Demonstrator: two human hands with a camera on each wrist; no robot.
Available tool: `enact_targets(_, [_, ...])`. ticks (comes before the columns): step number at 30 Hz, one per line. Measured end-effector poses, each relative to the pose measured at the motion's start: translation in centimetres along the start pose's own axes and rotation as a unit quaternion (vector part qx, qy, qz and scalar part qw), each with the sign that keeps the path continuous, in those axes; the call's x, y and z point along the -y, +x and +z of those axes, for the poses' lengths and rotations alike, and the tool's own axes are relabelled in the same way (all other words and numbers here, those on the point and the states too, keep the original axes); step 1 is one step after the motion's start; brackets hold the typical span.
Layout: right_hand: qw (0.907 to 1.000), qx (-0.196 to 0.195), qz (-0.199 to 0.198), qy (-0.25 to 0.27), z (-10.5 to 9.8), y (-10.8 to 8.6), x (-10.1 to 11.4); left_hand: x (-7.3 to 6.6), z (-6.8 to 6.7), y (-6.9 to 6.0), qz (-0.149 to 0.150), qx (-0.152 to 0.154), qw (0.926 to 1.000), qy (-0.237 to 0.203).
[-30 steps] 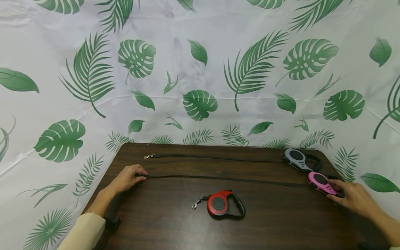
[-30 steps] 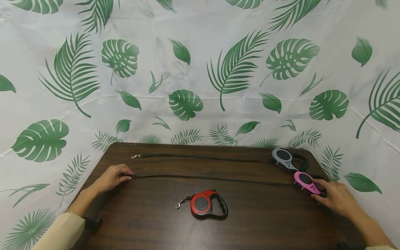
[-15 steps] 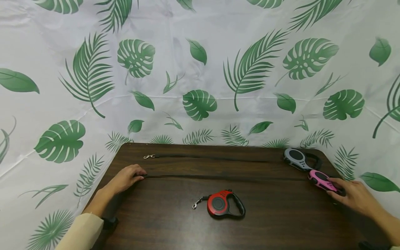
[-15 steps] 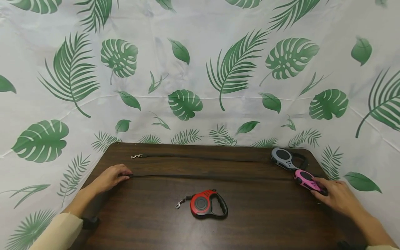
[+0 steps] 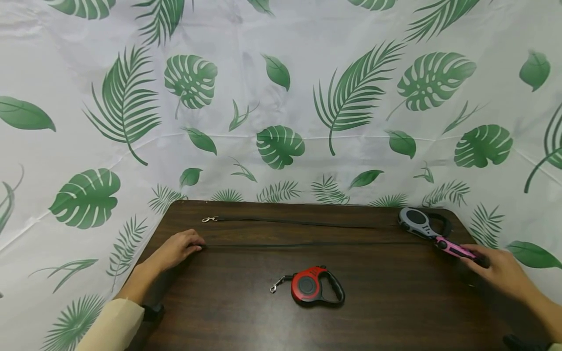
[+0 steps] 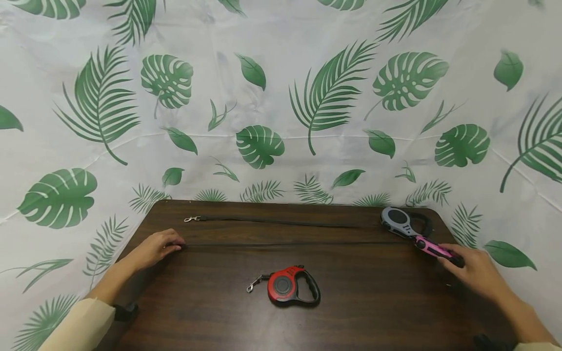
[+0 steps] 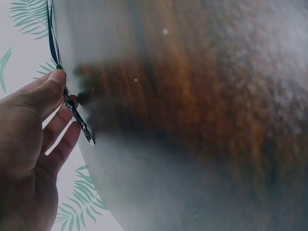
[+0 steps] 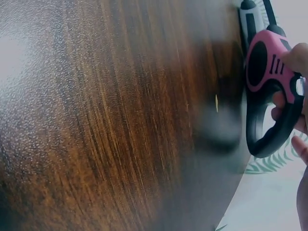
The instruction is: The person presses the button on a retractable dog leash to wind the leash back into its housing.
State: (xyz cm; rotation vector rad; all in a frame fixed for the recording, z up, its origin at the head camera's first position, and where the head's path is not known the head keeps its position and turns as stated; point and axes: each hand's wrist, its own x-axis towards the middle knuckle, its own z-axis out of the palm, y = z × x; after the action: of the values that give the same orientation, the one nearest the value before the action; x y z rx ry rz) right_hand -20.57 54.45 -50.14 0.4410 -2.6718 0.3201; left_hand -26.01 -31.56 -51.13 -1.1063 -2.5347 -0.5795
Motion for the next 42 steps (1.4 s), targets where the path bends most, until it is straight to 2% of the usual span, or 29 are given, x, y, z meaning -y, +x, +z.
enact_targets(4, [0.9991, 0.015, 0.035, 0.021, -0.1, 0.0, 0.2, -0.1, -0.1, 0.1, -0.002, 0.0, 1.0, 0.0])
enact_targets(10, [0.997, 0.008, 0.068, 0.037, -0.4, 0.4, 0.3, -0.2, -0.4, 0.4, -0.009, -0.002, 1.0, -0.001])
enact_targets(15, [0.9867, 0.046, 0.147, 0.051, -0.8, 1.0, 0.7, -0.2, -0.6, 0.5, -0.003, -0.014, 0.9999, -0.003])
enact_targets(17, [0.983, 0.048, 0.167, 0.06, -0.9, 1.2, 0.9, -0.2, -0.8, 0.6, -0.001, -0.018, 0.9998, -0.006])
enact_targets(25, [0.9768, 0.022, 0.189, 0.098, -1.0, 1.4, 0.4, -0.2, -1.3, 0.6, -0.005, -0.019, 0.9997, -0.013])
enact_targets(30, [0.9605, 0.024, 0.229, 0.156, -1.5, 1.2, -0.1, -0.2, -1.7, 1.0, -0.001, -0.023, 0.9995, -0.022])
enact_targets(34, [0.9473, 0.018, 0.251, 0.197, -2.1, 1.2, 0.0, -0.4, -2.0, 1.0, -0.012, -0.019, 0.9993, -0.031])
enact_targets(37, [0.9434, 0.01, 0.252, 0.216, -2.4, 1.4, 0.2, -0.5, -2.1, 0.9, -0.017, -0.022, 0.999, -0.034])
enact_targets(42, [0.9362, 0.004, 0.253, 0.243, -2.4, 1.5, 0.4, -0.5, -2.1, 0.8, -0.005, -0.045, 0.9985, -0.031])
